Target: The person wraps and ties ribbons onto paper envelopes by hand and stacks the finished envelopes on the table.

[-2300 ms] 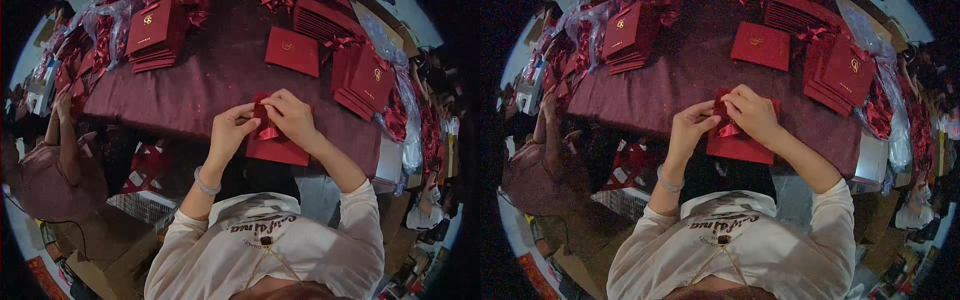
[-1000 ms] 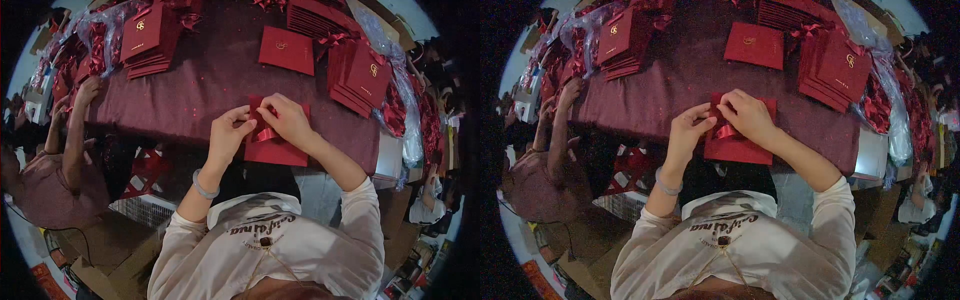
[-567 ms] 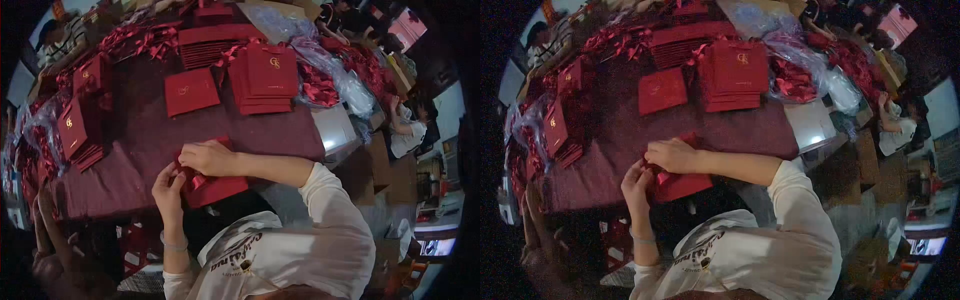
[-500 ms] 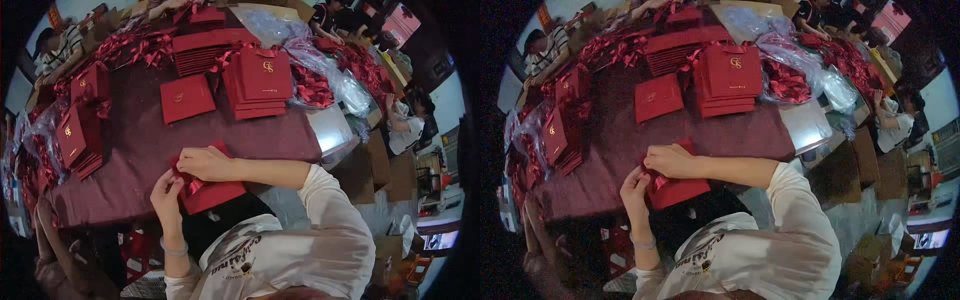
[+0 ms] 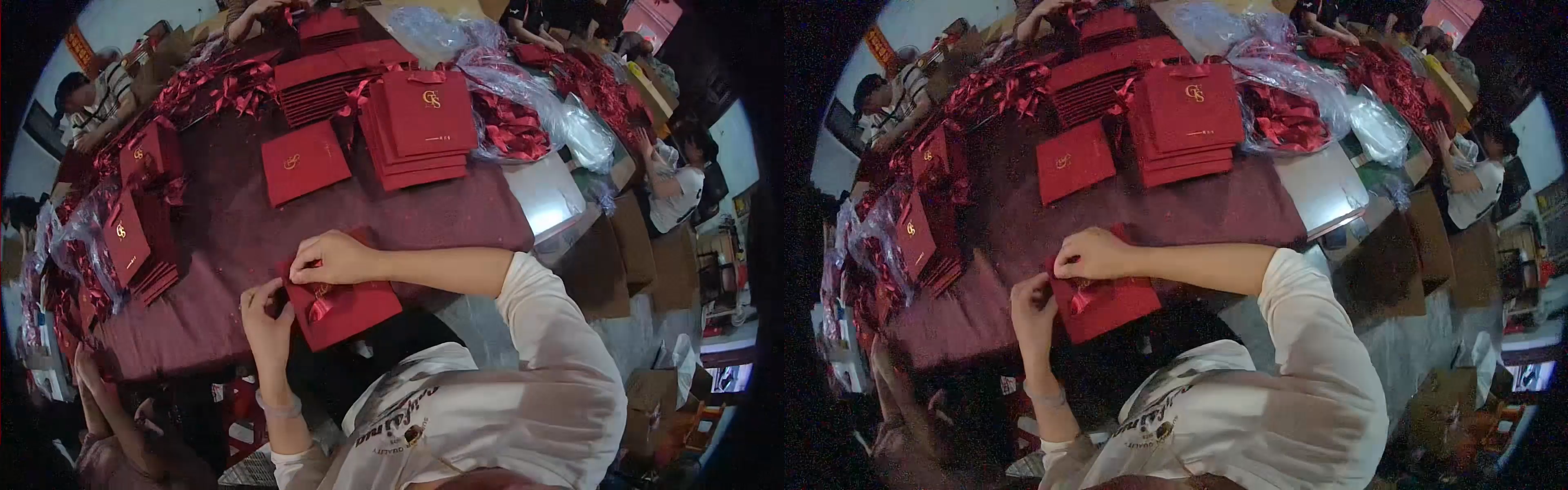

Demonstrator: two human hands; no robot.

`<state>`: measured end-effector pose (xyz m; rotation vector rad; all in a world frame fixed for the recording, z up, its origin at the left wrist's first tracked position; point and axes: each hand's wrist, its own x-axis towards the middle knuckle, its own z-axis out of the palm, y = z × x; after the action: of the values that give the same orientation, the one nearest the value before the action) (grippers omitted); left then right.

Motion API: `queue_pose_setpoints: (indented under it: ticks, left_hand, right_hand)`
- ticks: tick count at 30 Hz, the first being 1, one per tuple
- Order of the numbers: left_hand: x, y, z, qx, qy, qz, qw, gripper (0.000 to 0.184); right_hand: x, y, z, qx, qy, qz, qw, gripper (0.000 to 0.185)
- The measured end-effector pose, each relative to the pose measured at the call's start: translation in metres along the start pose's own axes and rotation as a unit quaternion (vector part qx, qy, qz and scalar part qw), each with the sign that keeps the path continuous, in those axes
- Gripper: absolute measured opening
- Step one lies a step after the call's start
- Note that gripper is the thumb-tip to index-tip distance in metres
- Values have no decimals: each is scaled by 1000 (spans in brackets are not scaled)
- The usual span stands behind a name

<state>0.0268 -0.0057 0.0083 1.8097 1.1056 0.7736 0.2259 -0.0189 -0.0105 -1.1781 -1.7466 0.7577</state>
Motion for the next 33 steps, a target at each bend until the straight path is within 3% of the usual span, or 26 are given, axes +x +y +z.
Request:
queue_pose_setpoints:
  ticks: [2, 3, 11, 16, 20, 22, 24, 25, 28, 30, 31, 32, 33]
  left_hand:
    - [7, 3, 8, 158, 62, 63, 983, 27]
    - [7, 3, 14, 132, 80, 54, 987, 20]
    - [11, -3, 15, 237, 88, 122, 960, 18]
    - [24, 4, -1, 234, -1, 190, 954, 17]
    - [30, 16, -13, 214, -91, 60, 971, 13]
    - [37, 11, -22, 180, -116, 90, 973, 12]
    - [37, 15, -34, 114, -181, 37, 976, 13]
    - [31, 50, -36, 71, -163, -96, 979, 13]
    - [35, 13, -64, 252, -99, 115, 956, 9]
    - [28, 4, -81, 340, 17, 103, 935, 9]
    - [26, -13, -89, 376, 68, 109, 918, 8]
    - [24, -29, -101, 416, 114, 115, 895, 7]
    - [18, -22, -100, 323, 104, 39, 940, 5]
  right_hand:
    - [-2, -5, -1, 7, 1, 5, 1000, 14]
    - [-2, -5, 0, -4, -4, -4, 1000, 14]
    - [0, -3, -1, -13, -14, -36, 999, 13]
    - [-1, -8, -1, -14, 20, -22, 999, 16]
    - [-2, -13, -7, 16, 14, -22, 1000, 18]
    - [-2, -8, -6, 39, 24, -35, 998, 19]
    - [-1, -5, -8, 44, 5, -33, 998, 19]
    - [-1, -5, -9, 46, 3, -32, 998, 19]
    - [0, -6, -9, 64, -4, -28, 998, 14]
    - [1, -4, -8, 70, -4, 12, 997, 19]
    - [2, 2, -5, 56, 20, -35, 998, 18]
    - [3, -2, -7, 22, 23, -11, 999, 17]
    - [3, 0, -6, 45, 25, -6, 999, 17]
